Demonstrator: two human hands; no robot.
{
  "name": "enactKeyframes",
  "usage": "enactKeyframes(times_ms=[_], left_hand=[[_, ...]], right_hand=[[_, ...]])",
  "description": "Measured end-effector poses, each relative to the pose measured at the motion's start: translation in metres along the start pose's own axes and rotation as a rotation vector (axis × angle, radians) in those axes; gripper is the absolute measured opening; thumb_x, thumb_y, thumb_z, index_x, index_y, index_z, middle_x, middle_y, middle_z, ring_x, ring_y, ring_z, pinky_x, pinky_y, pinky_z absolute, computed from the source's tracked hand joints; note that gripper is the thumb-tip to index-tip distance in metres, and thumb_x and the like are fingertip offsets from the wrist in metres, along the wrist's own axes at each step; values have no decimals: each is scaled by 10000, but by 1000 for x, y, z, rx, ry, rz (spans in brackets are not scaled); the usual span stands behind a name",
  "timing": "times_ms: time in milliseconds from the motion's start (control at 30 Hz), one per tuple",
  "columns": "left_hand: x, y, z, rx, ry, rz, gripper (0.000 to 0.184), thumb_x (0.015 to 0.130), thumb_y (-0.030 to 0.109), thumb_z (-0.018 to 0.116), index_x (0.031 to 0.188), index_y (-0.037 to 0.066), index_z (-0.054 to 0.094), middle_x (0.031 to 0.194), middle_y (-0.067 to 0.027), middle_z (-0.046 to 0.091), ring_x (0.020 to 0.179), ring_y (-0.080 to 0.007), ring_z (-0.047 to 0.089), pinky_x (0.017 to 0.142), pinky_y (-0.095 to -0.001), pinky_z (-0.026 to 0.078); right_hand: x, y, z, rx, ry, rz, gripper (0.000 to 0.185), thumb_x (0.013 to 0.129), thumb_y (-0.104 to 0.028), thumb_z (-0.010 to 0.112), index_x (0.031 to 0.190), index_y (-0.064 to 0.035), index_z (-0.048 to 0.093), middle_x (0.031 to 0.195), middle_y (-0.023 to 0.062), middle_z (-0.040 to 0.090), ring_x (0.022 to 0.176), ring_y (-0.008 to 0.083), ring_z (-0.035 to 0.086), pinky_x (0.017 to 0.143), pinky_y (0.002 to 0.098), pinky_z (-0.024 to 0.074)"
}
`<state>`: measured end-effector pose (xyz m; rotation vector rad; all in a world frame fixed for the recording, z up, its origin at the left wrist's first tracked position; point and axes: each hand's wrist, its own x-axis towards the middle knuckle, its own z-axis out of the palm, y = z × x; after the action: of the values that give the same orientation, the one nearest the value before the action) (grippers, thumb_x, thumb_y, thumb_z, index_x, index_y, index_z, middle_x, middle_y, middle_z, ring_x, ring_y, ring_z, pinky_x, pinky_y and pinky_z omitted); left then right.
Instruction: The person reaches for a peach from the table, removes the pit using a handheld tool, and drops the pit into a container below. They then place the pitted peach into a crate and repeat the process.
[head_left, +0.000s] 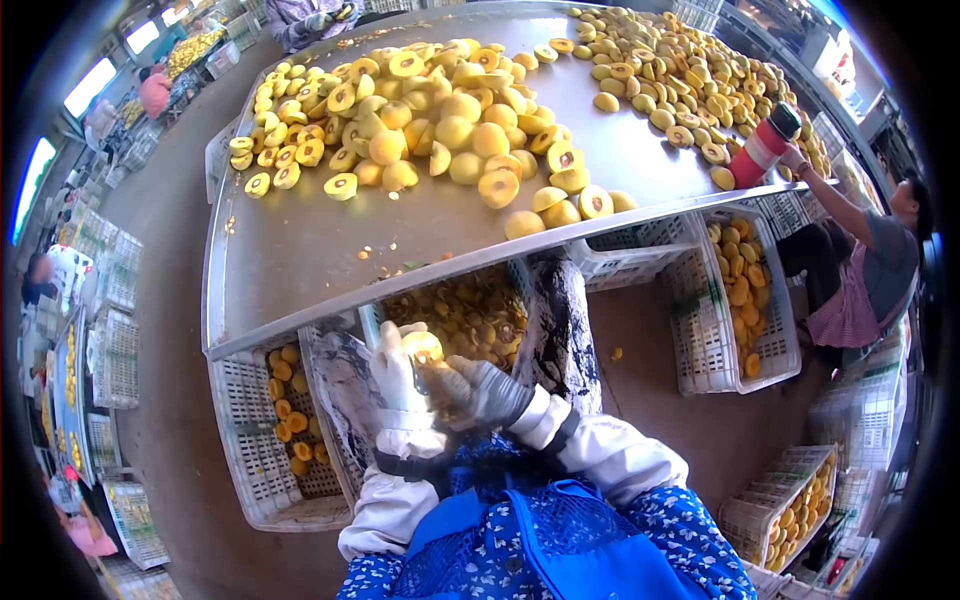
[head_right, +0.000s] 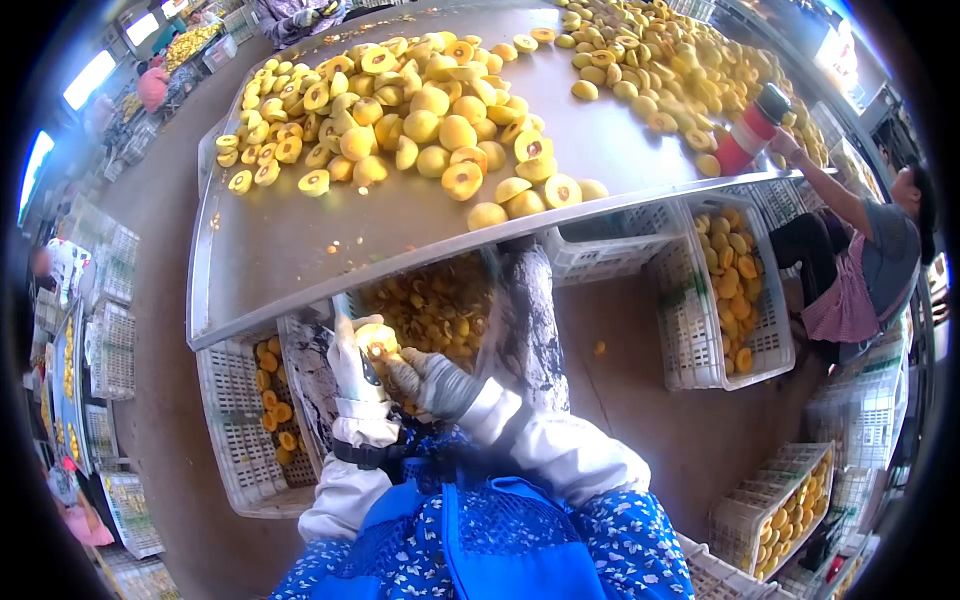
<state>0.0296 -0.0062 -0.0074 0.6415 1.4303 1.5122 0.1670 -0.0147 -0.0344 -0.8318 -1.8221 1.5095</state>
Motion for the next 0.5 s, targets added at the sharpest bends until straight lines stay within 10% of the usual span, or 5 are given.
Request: enactKeyframes(times_ms=[167, 267, 333, 400, 500], left_hand=[[-7, 5, 2, -348, -172, -62, 413, 959, 354, 450, 961, -25, 612, 802, -160, 651, 642, -217, 632, 583, -287, 531], [-7, 6, -3, -381, -99, -117, 330, 940, 276, 531, 948, -40, 625, 769, -135, 647, 591, -168, 604, 530, -247, 491], [-4, 2, -10, -231, -110, -54, 299, 936, 243, 547, 920, -43, 634, 740, -114, 648, 561, -154, 594, 514, -242, 483], [-5, 8, -3, -79, -58, 42, 273, 930, 209, 571, 873, -47, 646, 699, -85, 652, 544, -132, 590, 511, -235, 475], [-11, 10, 4, -103, -12, 111, 283, 937, 223, 558, 892, -42, 645, 723, -98, 659, 572, -140, 605, 523, -235, 483]], right_hand=[[-1, -10, -18, 679, -264, 556, 449, 909, -340, 587, 1202, -12, 498, 868, 86, 610, 730, 156, 619, 621, 273, 523], [8, 28, 0, 783, -317, 34, 448, 921, -412, 538, 1139, -21, 556, 906, 89, 619, 789, 182, 616, 688, 292, 518], [-7, 11, 19, 31, 111, -205, 461, 925, -444, 517, 1094, -21, 585, 924, 95, 617, 839, 187, 607, 718, 295, 510], [1, -9, -10, -155, -134, -9, 467, 933, -443, 500, 1093, -13, 585, 942, 101, 611, 896, 192, 598, 752, 295, 506], [2, -19, -7, 496, -158, 442, 433, 938, -403, 510, 1107, -9, 564, 834, 97, 616, 722, 170, 613, 606, 262, 512]])
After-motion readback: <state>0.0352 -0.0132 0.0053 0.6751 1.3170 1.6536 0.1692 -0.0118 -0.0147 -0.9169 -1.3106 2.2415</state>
